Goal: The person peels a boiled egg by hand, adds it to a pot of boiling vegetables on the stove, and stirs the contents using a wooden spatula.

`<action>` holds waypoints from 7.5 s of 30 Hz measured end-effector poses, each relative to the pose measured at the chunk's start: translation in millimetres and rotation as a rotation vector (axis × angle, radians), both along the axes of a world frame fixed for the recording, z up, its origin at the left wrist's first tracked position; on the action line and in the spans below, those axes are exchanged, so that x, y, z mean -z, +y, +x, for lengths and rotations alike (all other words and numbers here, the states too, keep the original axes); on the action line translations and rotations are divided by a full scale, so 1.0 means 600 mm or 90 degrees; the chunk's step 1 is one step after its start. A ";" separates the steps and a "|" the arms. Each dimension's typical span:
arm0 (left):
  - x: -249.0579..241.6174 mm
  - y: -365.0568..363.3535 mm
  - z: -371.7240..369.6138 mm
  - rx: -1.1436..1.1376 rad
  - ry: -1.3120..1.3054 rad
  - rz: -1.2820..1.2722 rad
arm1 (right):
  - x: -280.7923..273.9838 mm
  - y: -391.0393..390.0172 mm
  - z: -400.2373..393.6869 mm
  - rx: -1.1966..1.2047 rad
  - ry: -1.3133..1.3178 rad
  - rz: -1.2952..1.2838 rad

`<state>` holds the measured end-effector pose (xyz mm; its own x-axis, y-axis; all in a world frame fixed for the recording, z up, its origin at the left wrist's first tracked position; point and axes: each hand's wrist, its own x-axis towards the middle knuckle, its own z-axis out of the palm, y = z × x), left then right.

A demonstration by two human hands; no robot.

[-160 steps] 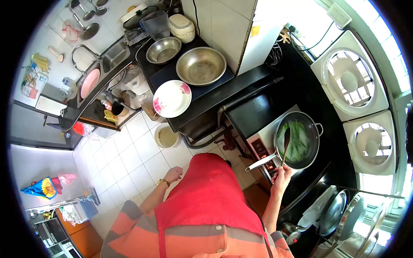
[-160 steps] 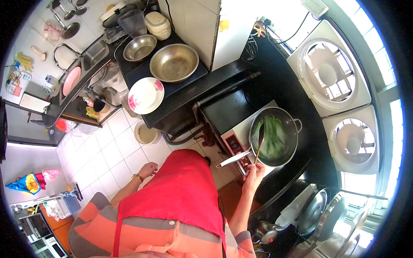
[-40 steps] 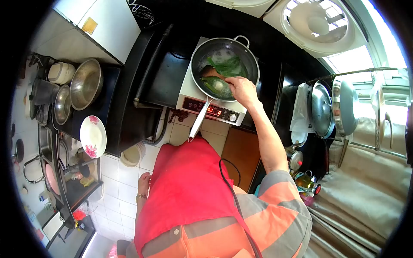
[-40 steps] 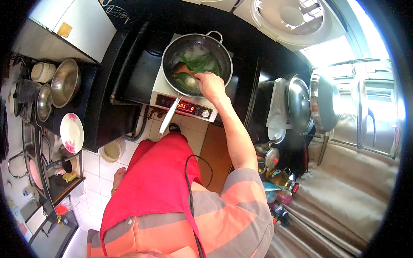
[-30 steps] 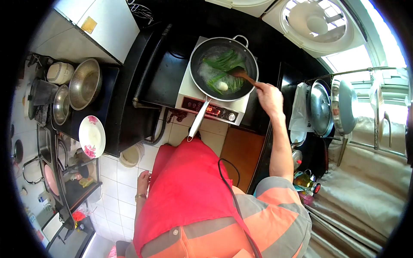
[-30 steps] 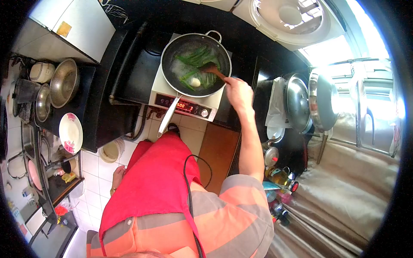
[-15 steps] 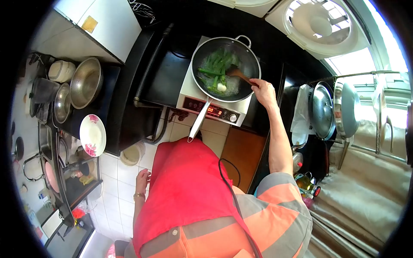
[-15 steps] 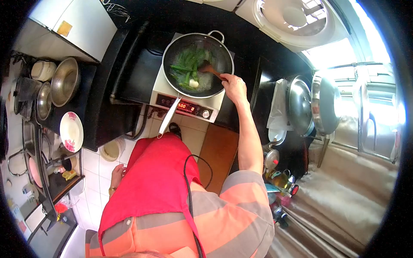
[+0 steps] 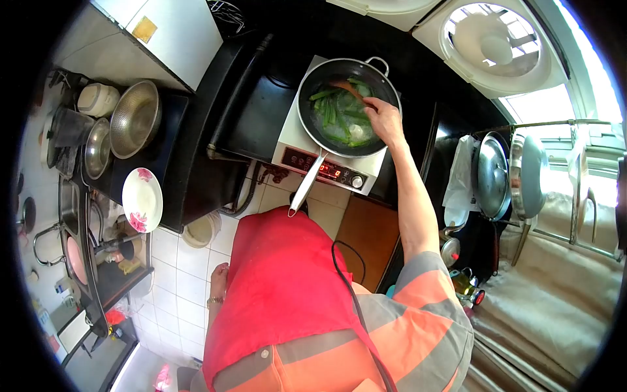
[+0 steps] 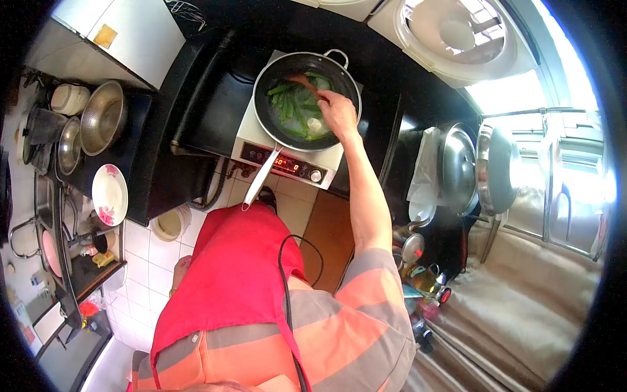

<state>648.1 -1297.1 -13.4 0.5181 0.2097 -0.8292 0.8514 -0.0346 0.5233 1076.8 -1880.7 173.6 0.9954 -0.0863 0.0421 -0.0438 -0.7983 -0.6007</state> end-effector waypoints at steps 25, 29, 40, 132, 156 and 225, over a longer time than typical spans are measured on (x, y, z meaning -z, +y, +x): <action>-0.012 -0.004 0.041 0.027 -0.003 0.001 | -0.069 0.029 -0.228 -0.009 0.218 -0.002; -0.012 0.000 0.056 0.021 0.005 -0.020 | 0.021 0.052 -0.197 0.008 0.067 -0.041; -0.018 0.003 0.043 0.029 0.023 -0.009 | -0.006 -0.022 -0.109 0.160 -0.008 0.012; -0.185 -0.274 0.318 0.174 -0.174 -0.244 | -0.037 -0.010 -0.139 -0.098 0.068 -0.244; -0.030 -0.065 0.111 0.015 0.022 -0.056 | -0.031 -0.098 -0.168 0.201 0.106 0.143; 0.008 -0.057 0.053 -0.028 0.039 -0.059 | -0.094 -0.072 -0.230 0.112 0.112 -0.116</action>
<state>680.0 -1331.2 -18.3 0.4575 0.1514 -0.8762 0.8818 0.0497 0.4690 938.9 -1923.8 230.1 0.9591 -0.2652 -0.0992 -0.2820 -0.8631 -0.4189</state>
